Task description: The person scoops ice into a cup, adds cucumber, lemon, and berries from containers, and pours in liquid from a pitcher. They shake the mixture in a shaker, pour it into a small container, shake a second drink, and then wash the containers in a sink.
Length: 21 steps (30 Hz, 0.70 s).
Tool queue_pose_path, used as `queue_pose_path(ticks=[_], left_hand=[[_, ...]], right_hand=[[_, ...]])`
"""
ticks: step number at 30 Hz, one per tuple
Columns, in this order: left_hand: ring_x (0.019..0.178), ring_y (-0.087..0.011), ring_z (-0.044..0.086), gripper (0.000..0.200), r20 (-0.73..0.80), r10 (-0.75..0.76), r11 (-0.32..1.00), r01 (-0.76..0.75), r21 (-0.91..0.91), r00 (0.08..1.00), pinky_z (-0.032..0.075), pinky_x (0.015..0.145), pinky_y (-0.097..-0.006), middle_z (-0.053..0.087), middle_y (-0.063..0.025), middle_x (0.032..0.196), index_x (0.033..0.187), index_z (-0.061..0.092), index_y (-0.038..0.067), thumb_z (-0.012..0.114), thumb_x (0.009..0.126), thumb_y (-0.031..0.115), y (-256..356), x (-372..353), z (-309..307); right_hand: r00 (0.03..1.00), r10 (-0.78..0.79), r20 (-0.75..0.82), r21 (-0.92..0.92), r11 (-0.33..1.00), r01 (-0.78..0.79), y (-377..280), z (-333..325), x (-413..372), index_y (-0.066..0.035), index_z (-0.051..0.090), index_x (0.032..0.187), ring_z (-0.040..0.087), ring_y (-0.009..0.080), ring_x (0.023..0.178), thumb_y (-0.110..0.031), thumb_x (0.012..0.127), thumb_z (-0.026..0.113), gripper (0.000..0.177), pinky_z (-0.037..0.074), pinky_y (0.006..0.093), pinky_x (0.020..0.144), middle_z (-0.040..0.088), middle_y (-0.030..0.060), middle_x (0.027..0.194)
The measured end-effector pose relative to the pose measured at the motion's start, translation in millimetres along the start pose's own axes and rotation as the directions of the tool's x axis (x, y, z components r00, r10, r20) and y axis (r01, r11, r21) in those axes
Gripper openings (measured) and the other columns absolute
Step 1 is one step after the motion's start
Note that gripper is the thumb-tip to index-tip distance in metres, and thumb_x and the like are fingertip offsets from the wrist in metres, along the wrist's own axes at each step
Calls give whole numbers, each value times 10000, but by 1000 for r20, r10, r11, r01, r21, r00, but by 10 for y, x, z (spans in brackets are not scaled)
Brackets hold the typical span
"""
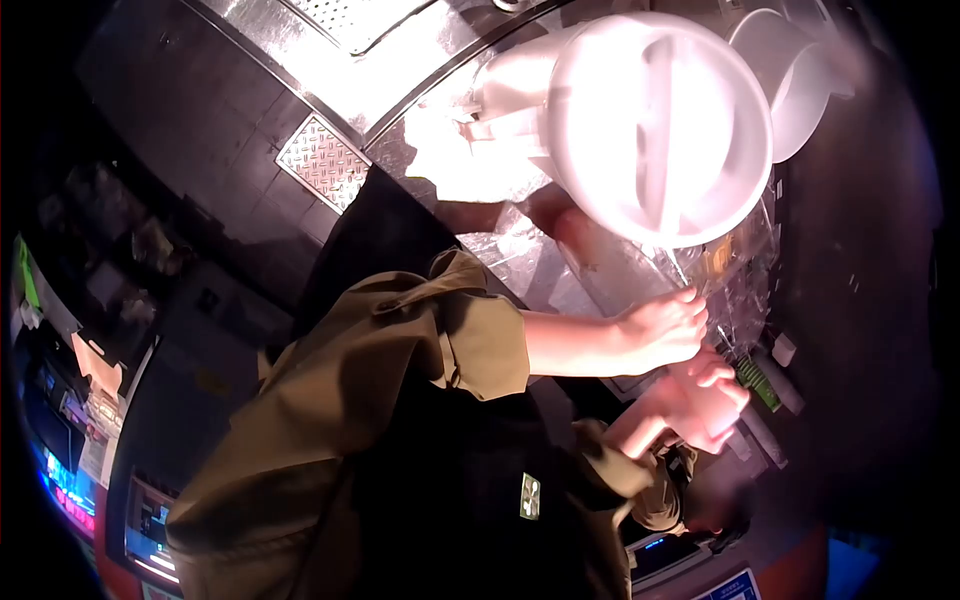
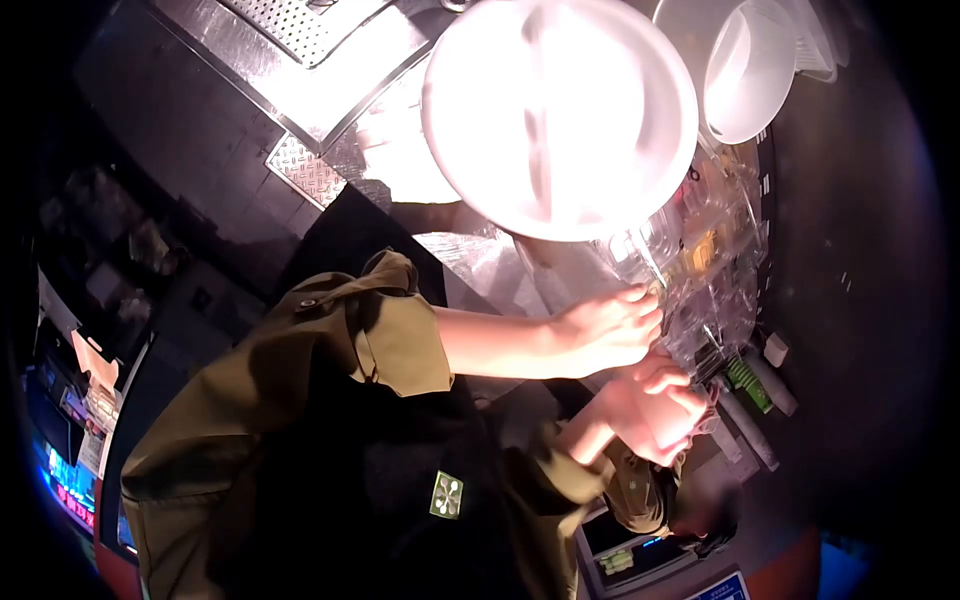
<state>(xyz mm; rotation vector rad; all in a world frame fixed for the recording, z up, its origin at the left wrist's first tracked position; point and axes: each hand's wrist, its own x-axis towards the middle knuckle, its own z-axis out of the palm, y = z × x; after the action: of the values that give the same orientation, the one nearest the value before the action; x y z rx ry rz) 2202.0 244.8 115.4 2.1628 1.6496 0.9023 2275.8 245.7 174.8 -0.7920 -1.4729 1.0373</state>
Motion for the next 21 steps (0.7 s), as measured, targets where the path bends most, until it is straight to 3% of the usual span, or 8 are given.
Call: queue_pose_path(ticks=[1, 6, 9, 12, 13, 15, 17, 21], left_hand=[[947, -156, 506, 177, -17, -1, 1000, 1, 1, 1000, 358, 882, -272, 580, -18, 889, 817, 633, 88, 612, 700, 220, -38, 7, -25], [936, -147, 501, 178, 68, 26, 1000, -27, 13, 997, 359, 866, -266, 580, -30, 887, 802, 633, 88, 585, 721, 239, -14, 6, -46], [953, -158, 501, 214, 75, 20, 1000, -21, 19, 997, 364, 867, -273, 575, -52, 911, 860, 619, 69, 567, 741, 239, 26, 7, -54], [969, -173, 504, 249, 64, -7, 996, 2, 87, 998, 371, 882, -290, 572, -72, 936, 919, 598, 50, 557, 751, 230, 29, 25, -87], [974, -178, 507, 255, 44, -3, 997, -1, 83, 999, 373, 888, -297, 572, -75, 941, 930, 591, 45, 555, 753, 226, 27, 24, -70], [982, -189, 514, 266, 6, -2, 997, 2, 73, 1000, 377, 901, -311, 573, -81, 951, 951, 578, 37, 550, 758, 218, 14, 25, 1], [980, -192, 521, 261, -39, -14, 1000, 15, 25, 999, 380, 902, -316, 575, -81, 939, 949, 573, 30, 551, 756, 205, 15, 29, 49], [971, -192, 530, 236, -62, -29, 999, 27, -34, 998, 382, 911, -320, 580, -77, 898, 930, 572, 14, 544, 754, 168, 25, 14, 21]], right_hand=[[999, -22, -36, -23, 1000, 21, 90, 34, 4, -34, 492, 809, 393, 213, 527, -490, 773, 294, 499, 369, 379, 502, 406, 100, 582], [985, 74, 156, 80, 993, -87, 44, -323, 127, -38, 503, 803, 418, 226, 548, -436, 754, 299, 451, 374, 414, 637, 437, 116, 593], [997, 69, 19, 3, 998, -69, -159, -301, 159, -47, 508, 777, 405, 214, 534, -424, 746, 309, 428, 353, 400, 639, 439, 110, 587], [997, -23, 77, -6, 1000, 24, -466, -346, 291, -46, 483, 767, 393, 164, 495, -415, 769, 301, 411, 346, 380, 600, 455, 77, 564], [997, -43, -60, -51, 998, 40, -567, -333, 288, -55, 474, 754, 387, 163, 491, -423, 772, 297, 409, 338, 371, 588, 450, 72, 562], [992, -46, 117, 50, 998, 40, -652, -631, 383, -66, 468, 748, 402, 170, 495, -435, 772, 296, 408, 343, 379, 600, 451, 68, 561], [1000, -5, 26, 61, 998, 4, -342, -486, 276, -50, 463, 752, 399, 197, 503, -441, 782, 300, 425, 357, 407, 644, 450, 91, 578], [997, 67, 46, 174, 982, -74, 89, -341, 144, -16, 496, 806, 424, 230, 543, -422, 800, 290, 455, 356, 427, 647, 480, 135, 602]])
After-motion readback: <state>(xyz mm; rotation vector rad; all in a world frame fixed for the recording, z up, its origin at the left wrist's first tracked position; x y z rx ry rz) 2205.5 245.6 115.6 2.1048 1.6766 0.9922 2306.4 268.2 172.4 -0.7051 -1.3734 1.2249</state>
